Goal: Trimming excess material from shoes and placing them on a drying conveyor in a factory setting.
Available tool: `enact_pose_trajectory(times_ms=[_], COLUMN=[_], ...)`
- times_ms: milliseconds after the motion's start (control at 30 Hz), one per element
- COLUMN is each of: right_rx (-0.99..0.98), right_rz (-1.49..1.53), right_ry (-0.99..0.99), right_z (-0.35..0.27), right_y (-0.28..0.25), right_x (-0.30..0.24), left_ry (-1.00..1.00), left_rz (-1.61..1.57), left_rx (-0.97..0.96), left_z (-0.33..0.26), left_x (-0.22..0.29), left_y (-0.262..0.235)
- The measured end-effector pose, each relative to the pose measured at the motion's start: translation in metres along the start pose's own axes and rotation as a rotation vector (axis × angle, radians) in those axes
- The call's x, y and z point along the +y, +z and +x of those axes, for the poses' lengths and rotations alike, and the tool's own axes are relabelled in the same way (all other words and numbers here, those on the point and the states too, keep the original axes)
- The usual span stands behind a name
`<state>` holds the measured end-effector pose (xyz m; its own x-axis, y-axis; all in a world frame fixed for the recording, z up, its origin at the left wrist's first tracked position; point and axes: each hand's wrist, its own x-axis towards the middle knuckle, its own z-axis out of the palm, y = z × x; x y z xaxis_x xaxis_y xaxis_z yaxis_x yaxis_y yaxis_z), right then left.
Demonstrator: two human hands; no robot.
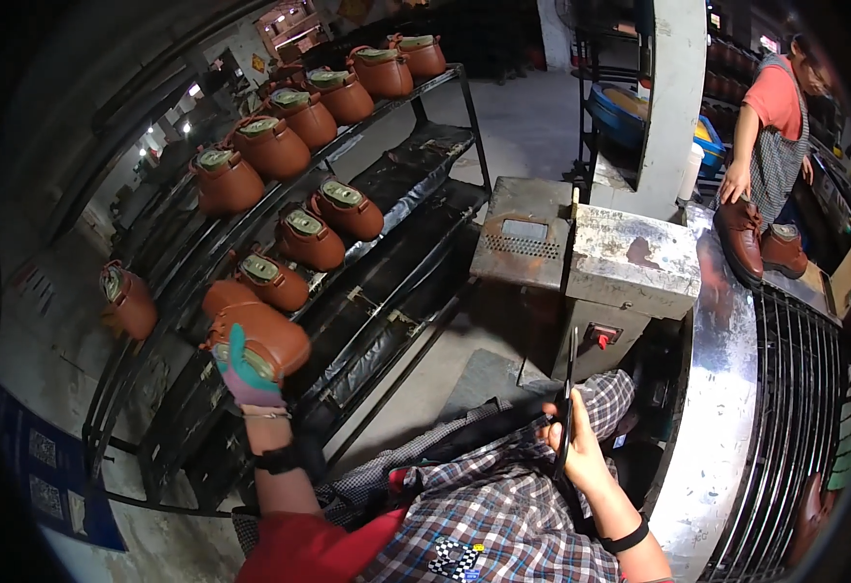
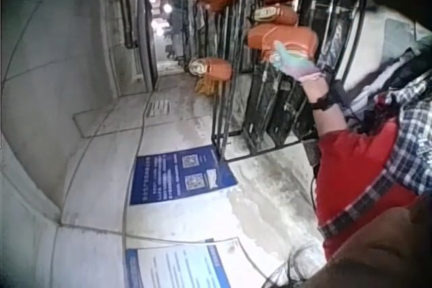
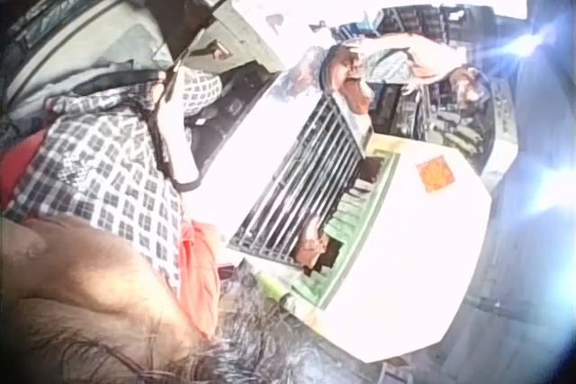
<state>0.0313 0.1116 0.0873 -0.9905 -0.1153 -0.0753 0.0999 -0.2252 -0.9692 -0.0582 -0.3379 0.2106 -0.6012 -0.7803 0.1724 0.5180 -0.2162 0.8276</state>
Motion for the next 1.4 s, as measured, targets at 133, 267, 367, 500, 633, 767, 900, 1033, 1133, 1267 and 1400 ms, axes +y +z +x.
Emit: enact_pose_trajectory(times_ms=[133,267,367,500,633,767,900,1033,1133,1267,1400], right_rx=[-0.030,-0.053,-0.099,-0.077,0.059,0.123,0.529,0.993,1.206,1.338,1.484], right_rz=[-0.117,-0.151,-0.149,-0.274,-0.728,-1.224,-1.326,-1.281,-1.262,-1.222,-1.258], right_ry=[0.102,0.129,0.152,0.116,-0.164,-0.058,0.046,0.217,0.364,0.467,0.306], right_z=[-0.009,-0.013,-0.014,-0.021,-0.042,-0.085,-0.164,-0.255,-0.296,-0.318,-0.326], right_y=[-0.008,-0.005,0.004,0.005,-0.003,-0.027,-0.055,-0.057,-0.050,-0.047,-0.045], right_x=[0.007,0.014,0.006,0.004,-0.017,-0.050,-0.036,-0.027,-0.015,0.007,0.035], left_ry=[0.080,0.166,0.145,0.037,0.633,1.245,0.878,0.557,0.477,0.350,0.383], left_rz=[0.154,0.606,1.469,1.847,2.041,1.482,0.859,0.515,0.165,0.040,-0.026], left_rx=[0.049,0.300,0.172,0.160,0.309,-0.105,-0.918,-1.633,-2.103,-2.512,-2.651], left_z=[0.096,0.180,0.220,0.216,0.105,0.069,-0.038,-0.211,-0.353,-0.542,-0.713], left_x=[0.000,0.010,0.035,0.038,0.021,-0.030,-0.124,-0.162,-0.178,-0.191,-0.186], left_y=[-0.065,-0.146,-0.209,-0.153,-0.017,0.014,0.139,0.255,0.309,0.344,0.352])
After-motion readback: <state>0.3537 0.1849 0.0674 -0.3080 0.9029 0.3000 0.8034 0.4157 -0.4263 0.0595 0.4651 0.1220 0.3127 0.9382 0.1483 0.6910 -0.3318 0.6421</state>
